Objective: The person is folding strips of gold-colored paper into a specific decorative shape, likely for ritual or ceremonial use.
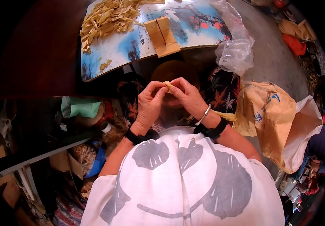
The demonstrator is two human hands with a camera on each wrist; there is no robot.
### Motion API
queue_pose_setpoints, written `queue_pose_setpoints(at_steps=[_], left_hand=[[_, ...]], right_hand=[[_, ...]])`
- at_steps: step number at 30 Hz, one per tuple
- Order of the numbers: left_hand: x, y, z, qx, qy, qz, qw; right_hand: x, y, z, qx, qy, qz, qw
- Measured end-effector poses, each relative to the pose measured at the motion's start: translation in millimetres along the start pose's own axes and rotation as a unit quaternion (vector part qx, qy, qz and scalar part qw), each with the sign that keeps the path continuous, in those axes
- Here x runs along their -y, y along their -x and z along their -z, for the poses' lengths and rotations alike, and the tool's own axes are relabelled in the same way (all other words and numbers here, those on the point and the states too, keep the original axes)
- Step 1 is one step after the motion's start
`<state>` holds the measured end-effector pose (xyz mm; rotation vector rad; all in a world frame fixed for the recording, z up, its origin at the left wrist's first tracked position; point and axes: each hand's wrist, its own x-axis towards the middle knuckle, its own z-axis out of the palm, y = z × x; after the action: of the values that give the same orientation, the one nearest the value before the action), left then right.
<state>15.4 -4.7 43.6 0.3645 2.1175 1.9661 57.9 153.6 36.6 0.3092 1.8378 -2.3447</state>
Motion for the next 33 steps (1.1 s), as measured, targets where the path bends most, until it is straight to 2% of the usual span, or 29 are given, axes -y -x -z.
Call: queue_pose_setpoints(at_steps=[1,2,4,5,6,7,10,12,15,16,19,20,23,24,26,27,28,30,31,33], left_hand=[[-4,-1,2,-0.005,-0.008,0.008,1.0],[-8,-2,3,-0.01,-0.017,0.017,1.0],[-7,-5,7,-0.016,-0.038,0.039,0.998],[-7,-8,10,-0.026,-0.034,0.038,0.998],[-8,-12,15,-0.036,-0.029,0.036,0.998],[-9,-16,20,-0.046,-0.025,0.035,0.998],[-3,-20,29,-0.031,0.203,0.132,0.97],[3,-22,25,-0.006,0.386,0.167,0.907],[-4,-11,4,0.017,0.426,0.241,0.872],[1,-9,1,0.037,0.421,0.234,0.875],[8,-16,5,0.054,0.362,0.15,0.918],[6,-16,10,0.065,0.303,0.158,0.938],[-12,-16,7,0.162,0.282,0.195,0.925],[-8,-19,9,0.216,0.317,0.182,0.905],[-3,-18,9,0.216,0.36,0.213,0.882],[-3,-18,9,0.214,0.381,0.229,0.87],[0,-16,7,0.205,0.399,0.218,0.866],[4,-12,1,0.187,0.434,0.196,0.859],[2,-10,-2,0.165,0.378,0.187,0.892],[-4,-7,-6,0.118,0.259,0.167,0.944]], right_hand=[[8,2,1,-0.012,-0.003,-0.007,1.0],[18,6,5,0.008,0.082,-0.011,0.997],[18,9,10,0.013,0.295,0.102,0.95],[18,11,11,0.015,0.396,0.157,0.905],[17,15,8,-0.059,0.508,0.285,0.81],[18,17,8,-0.081,0.565,0.318,0.757],[16,20,10,-0.084,0.57,0.336,0.746],[13,16,10,-0.114,0.563,0.345,0.742],[9,9,5,-0.127,0.554,0.357,0.742],[7,10,1,-0.1,0.563,0.327,0.752],[7,13,-11,-0.093,0.473,0.299,0.823],[14,14,-9,-0.098,0.439,0.235,0.862],[26,-2,1,-0.079,0.311,0.224,0.92],[26,-7,8,-0.025,0.323,0.217,0.921],[26,-9,10,0.034,0.157,0.078,0.984],[27,-9,9,0.063,0.07,0.006,0.996],[19,-13,6,0.054,0.008,0.023,0.998],[24,-16,7,0.006,0.113,0.072,0.991],[29,-16,7,-0.018,0.165,0.096,0.981],[41,-13,5,-0.046,0.197,0.084,0.976]])
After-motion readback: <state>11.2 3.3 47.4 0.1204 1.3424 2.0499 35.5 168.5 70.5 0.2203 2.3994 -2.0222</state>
